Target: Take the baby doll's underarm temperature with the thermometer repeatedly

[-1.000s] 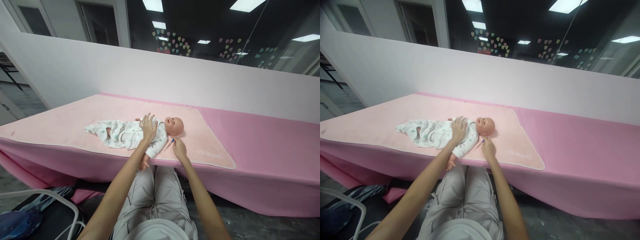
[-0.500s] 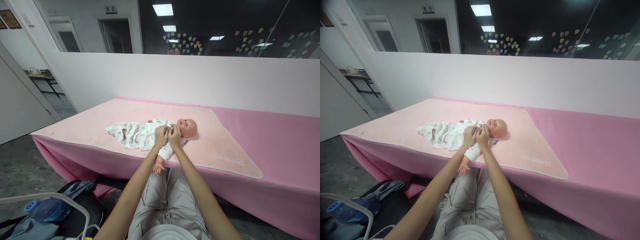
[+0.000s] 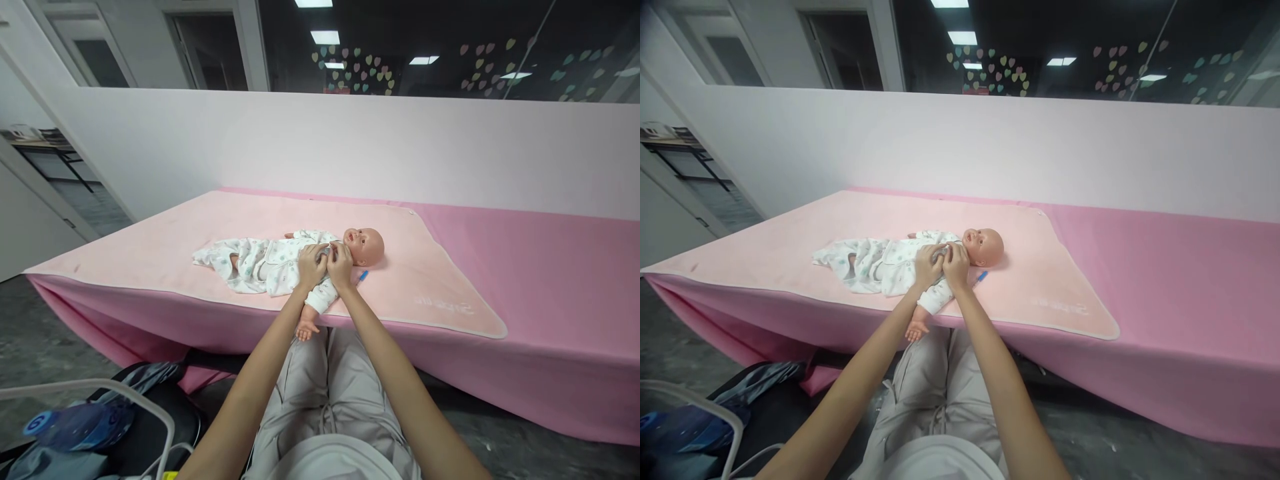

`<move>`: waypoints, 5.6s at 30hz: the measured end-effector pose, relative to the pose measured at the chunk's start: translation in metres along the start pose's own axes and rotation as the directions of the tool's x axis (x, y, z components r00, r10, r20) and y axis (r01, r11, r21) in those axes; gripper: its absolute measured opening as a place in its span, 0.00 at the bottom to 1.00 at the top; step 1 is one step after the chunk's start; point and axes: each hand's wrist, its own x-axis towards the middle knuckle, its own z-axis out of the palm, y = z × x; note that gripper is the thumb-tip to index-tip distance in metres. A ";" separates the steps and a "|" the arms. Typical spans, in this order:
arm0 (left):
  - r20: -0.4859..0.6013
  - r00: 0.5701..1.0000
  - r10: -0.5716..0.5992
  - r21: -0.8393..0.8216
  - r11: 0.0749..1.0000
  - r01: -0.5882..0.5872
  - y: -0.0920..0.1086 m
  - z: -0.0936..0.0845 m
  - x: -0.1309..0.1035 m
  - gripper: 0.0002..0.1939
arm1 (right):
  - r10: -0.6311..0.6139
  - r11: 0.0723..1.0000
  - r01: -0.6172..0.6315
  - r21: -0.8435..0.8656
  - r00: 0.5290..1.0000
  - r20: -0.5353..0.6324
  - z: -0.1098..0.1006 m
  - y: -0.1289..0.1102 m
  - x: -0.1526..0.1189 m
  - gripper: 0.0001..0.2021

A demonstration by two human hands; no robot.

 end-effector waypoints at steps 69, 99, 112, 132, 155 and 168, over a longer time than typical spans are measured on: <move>0.080 0.934 -0.347 -0.310 0.882 0.354 -0.026 -0.041 -0.018 0.09 | 0.055 0.997 -0.053 0.050 0.997 -0.054 -0.003 -0.001 -0.001 0.11; 0.312 0.837 -0.450 -0.433 0.717 0.547 -0.034 -0.060 -0.004 0.16 | 0.044 0.998 -0.042 0.039 0.999 -0.029 -0.003 -0.003 0.000 0.09; 0.230 0.900 -0.369 -0.308 0.850 0.427 -0.029 -0.053 -0.005 0.11 | 0.046 0.998 -0.046 0.047 0.999 -0.008 -0.003 -0.002 0.000 0.09; 0.367 0.834 -0.412 -0.398 0.741 0.541 -0.032 -0.066 -0.003 0.18 | 0.056 0.997 -0.056 0.047 0.998 0.000 -0.003 -0.001 0.000 0.09; 0.363 0.928 -0.087 0.046 0.996 0.075 -0.032 -0.069 -0.003 0.11 | 0.035 0.999 -0.034 -0.018 0.998 0.059 -0.008 -0.011 0.000 0.10; 0.287 0.943 -0.167 0.228 0.968 0.102 -0.013 -0.068 -0.002 0.15 | -0.112 0.983 0.143 -0.113 0.963 0.243 -0.011 -0.027 0.001 0.06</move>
